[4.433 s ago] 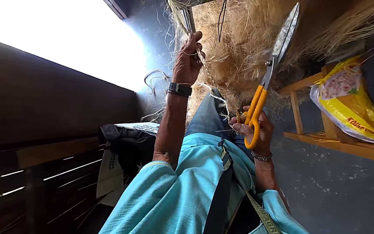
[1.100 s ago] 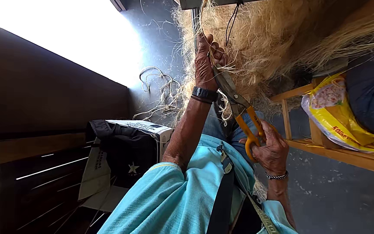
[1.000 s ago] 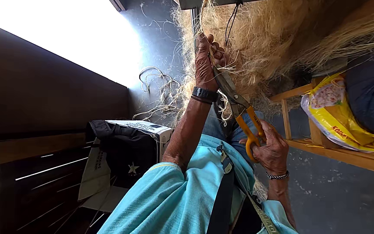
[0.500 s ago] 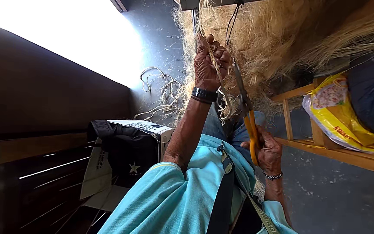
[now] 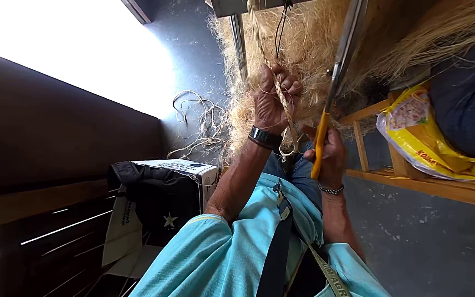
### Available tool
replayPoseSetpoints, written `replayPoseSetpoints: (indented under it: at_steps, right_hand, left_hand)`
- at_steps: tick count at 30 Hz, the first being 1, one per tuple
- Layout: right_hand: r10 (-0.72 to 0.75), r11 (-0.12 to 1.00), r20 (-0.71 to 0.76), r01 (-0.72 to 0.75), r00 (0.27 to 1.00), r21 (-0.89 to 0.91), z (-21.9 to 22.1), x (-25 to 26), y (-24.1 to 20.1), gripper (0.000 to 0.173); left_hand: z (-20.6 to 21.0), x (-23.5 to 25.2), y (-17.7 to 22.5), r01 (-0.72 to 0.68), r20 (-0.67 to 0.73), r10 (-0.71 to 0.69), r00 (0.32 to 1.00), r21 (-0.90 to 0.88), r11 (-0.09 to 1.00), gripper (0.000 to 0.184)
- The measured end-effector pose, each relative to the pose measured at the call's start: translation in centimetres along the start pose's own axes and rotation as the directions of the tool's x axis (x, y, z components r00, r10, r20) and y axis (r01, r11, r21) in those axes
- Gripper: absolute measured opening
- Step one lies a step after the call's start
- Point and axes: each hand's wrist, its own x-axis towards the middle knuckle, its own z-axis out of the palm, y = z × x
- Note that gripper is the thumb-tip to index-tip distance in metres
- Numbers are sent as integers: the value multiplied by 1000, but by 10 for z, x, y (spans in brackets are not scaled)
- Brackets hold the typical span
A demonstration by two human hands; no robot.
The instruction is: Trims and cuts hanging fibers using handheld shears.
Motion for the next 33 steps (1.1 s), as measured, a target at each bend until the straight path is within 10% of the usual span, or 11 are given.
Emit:
replayPoseSetpoints:
  at_steps: [5,13,26,29,33]
  right_hand:
    - [85,953,29,-90,996,288,20,9,0,70]
    - [122,916,15,-118,992,383,3,-4,4,57]
    - [112,919,9,-107,994,380,-10,-4,4,59]
    - [107,917,15,-105,994,384,-10,-2,-3,57]
    - [75,936,0,-70,997,345,-13,1,-7,58]
  left_hand:
    - [2,-9,-7,64,-82,-58,995,64,996,39]
    - [-27,16,42,60,-185,82,979,654,754,15]
    - [-62,23,118,8,-320,236,917,608,794,26]
    - [-87,0,143,348,-501,277,820,820,454,41]
    - [-117,-39,195,643,-615,249,748,577,-503,60]
